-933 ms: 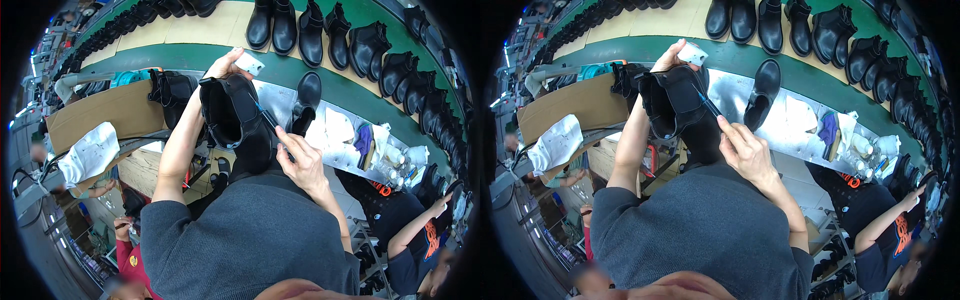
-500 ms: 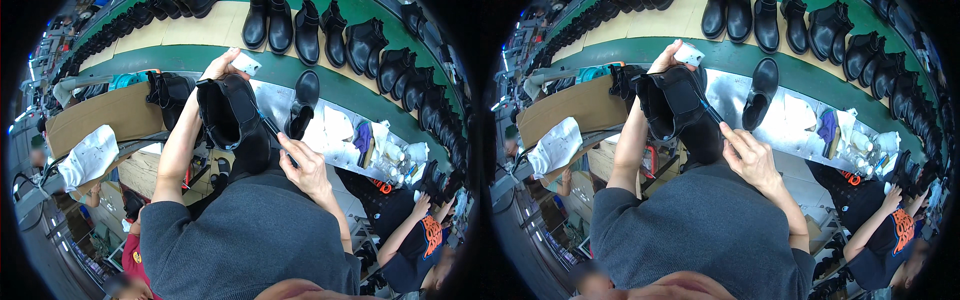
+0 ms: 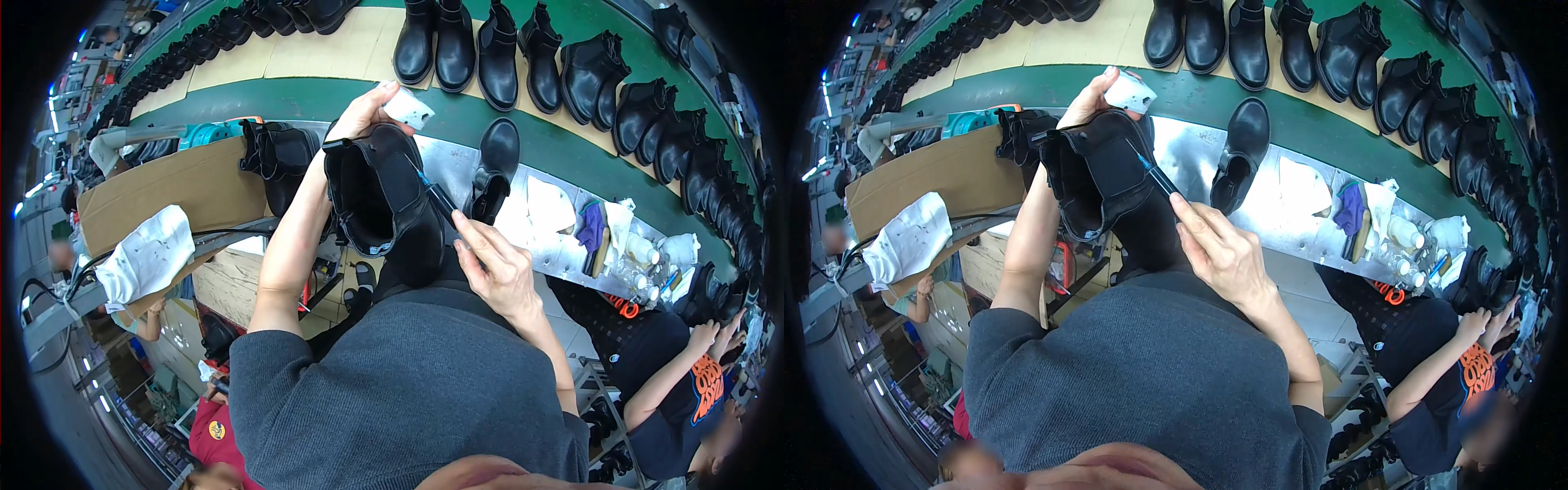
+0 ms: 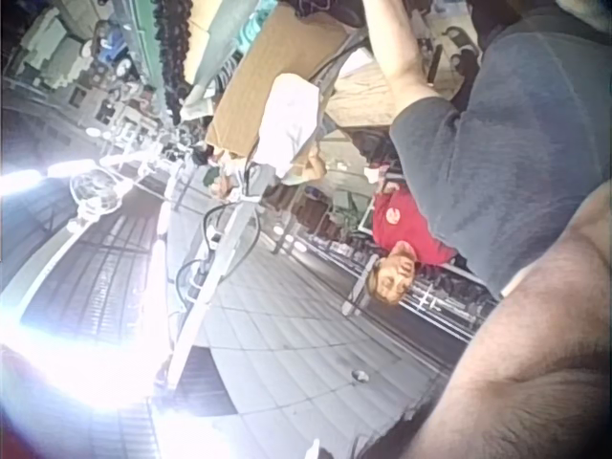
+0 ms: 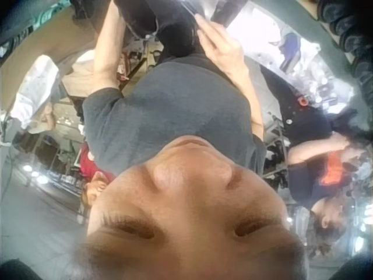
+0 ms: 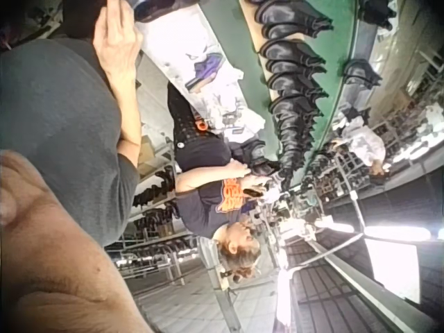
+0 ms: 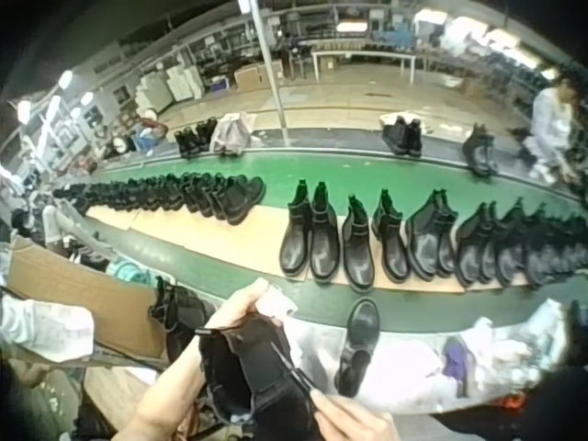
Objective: The person wipes the exterior of black leather boots with a white cloth on a factory assembly line. They handle the boots one at a time, wiping the sides and toe areas, then place them back on the conveyor belt. The person also uses a small brush to clean the soles of the boots.
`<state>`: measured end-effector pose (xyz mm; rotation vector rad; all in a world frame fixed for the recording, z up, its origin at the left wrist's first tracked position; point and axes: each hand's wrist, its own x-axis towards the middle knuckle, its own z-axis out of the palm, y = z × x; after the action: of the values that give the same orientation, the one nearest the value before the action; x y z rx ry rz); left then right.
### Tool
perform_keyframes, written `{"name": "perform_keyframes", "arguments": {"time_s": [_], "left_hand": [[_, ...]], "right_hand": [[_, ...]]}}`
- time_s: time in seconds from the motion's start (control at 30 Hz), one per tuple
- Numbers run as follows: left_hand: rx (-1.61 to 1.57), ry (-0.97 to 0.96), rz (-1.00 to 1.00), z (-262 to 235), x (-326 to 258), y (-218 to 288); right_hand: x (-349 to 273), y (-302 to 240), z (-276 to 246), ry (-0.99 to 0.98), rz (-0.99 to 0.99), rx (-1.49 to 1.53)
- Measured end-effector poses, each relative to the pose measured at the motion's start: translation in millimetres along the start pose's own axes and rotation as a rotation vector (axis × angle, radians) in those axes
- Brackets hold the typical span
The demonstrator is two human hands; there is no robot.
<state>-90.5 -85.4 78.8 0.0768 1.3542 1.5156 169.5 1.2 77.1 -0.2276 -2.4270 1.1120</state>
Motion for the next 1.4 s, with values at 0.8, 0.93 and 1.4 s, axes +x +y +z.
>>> {"name": "perform_keyframes", "arguments": {"time_s": [0.8, 0.93, 1.4], "left_hand": [[-0.029, -0.003, 0.032, 1.2, 6.4, -1.4], [-0.059, -0.06, 0.054, -1.0, 7.0, -0.4], [-0.155, -0.399, 0.313, -1.1, 7.5, -4.1]], "right_hand": [[-2.1, -6.9, -23.8, -0.141, 0.198, 0.07], [-4.5, -5.2, -29.0, -0.033, 0.094, 0.053], [3.6, 34.8, -33.7, 0.352, 0.3, -0.046]]}}
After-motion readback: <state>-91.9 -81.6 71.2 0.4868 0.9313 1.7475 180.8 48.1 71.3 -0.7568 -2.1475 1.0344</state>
